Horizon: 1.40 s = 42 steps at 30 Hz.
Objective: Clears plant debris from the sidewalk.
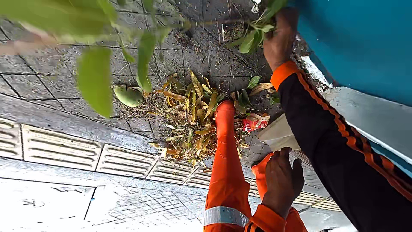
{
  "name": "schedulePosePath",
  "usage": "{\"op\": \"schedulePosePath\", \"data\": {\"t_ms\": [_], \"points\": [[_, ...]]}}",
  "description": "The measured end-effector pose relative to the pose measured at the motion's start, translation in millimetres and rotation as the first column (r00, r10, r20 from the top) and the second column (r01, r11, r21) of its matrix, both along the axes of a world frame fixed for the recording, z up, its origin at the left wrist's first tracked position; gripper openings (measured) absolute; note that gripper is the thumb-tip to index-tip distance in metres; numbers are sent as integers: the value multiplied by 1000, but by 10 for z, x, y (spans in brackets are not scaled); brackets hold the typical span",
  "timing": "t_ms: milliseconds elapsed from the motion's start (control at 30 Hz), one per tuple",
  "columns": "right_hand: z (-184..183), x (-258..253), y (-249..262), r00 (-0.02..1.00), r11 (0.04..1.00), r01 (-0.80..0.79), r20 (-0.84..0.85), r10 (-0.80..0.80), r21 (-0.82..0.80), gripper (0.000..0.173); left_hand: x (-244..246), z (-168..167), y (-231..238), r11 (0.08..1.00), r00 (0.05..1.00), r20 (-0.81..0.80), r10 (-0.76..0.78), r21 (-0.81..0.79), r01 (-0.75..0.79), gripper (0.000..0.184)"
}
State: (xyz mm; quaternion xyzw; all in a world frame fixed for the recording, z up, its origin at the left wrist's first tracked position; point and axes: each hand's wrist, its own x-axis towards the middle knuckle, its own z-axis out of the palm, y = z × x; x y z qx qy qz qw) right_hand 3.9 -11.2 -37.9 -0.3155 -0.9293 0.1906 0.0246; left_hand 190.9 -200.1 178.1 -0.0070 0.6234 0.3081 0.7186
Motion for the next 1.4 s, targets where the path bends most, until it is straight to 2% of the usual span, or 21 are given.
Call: {"op": "schedulePosePath", "data": {"t_ms": [67, 133, 200, 300, 467, 600, 667, 733, 767, 800, 900, 967, 1033, 1067, 1100, 1133, 1167, 1200, 1267, 1333, 1400], "points": [[0, 86, -26, 986, 975, -124, 90, 143, -187, 30, 39, 7, -29, 1000, 1000, -7, -5, 1, 5, 41], [3, 218, 31, 948, 928, -243, 134, 289, -282, 34, 52, 4, -45, 1000, 1000, -26, 12, 1, -12, 41], [20, 498, 94, 915, 906, -342, 130, 381, -250, 32, 71, 22, -68, 999, 998, -41, 43, 7, -43, 41], [101, 808, 177, 911, 922, -342, 175, 373, -183, 37, 100, 46, -98, 996, 995, -60, 81, 30, -79, 41], [53, 602, 291, 904, 941, -312, 265, 336, -130, 44, 137, 55, -141, 996, 994, -54, 90, 22, -89, 41], [51, 390, 252, 985, 993, -100, 135, 108, -64, 40, 153, 46, -151, 995, 994, -50, 98, 21, -97, 41], [-2, 432, 299, 997, 990, 1, 73, 9, -144, 43, 144, 42, -173, 994, 993, -57, 107, 18, -106, 40], [-102, 510, 329, 987, 935, 158, 23, -159, -316, 37, 117, 24, -185, 994, 992, -66, 112, 8, -111, 40], [-109, 525, 336, 975, 890, 223, 100, -200, -398, 39, 105, 17, -185, 993, 991, -67, 118, 9, -118, 40], [-29, 526, 308, 945, 847, 281, 282, -163, -451, 45, 96, 11, -184, 992, 990, -61, 128, 11, -128, 40], [-37, 463, 226, 866, 814, 407, 458, -201, -414, 51, 58, -17, -182, 986, 985, -44, 166, 4, -166, 40], [22, 399, 209, 839, 761, 500, 449, -307, -413, 59, 7, -30, -164, 983, 982, -44, 184, -2, -185, 40], [103, 372, 113, 808, 666, 583, 418, -416, -466, 55, -56, -46, -128, 977, 976, -41, 214, -1, -214, 40], [110, 353, 127, 797, 679, 585, 472, -378, -444, 53, -87, -64, -106, 974, 973, -42, 228, -2, -228, 40], [62, 404, 188, 778, 758, 531, 573, -258, -380, 54, -101, -66, -103, 972, 972, -40, 232, -11, -233, 40], [-134, 583, 290, 791, 893, 363, 595, -144, -267, 56, -107, -68, -103, 971, 971, -37, 237, -19, -238, 40], [-639, 943, 432, 956, 984, 172, 251, -153, -55, 55, -107, -73, -97, 970, 970, -37, 241, -24, -242, 40], [-809, 1036, 656, 980, 995, 93, 175, -97, 26, 57, -91, -71, -90, 968, 967, -36, 251, -22, -252, 40], [-522, 844, 794, 954, 997, 57, 290, -71, 55, 56, -53, -74, -85, 967, 966, -34, 255, -15, -256, 40], [-235, 613, 712, 926, 994, 90, 363, -106, 62, 49, -21, -74, -70, 968, 967, -44, 250, -13, -251, 40], [-231, 584, 673, 921, 980, 199, 335, -196, 27, 46, 11, -72, -75, 970, 968, -66, 242, -20, -244, 40]]}}
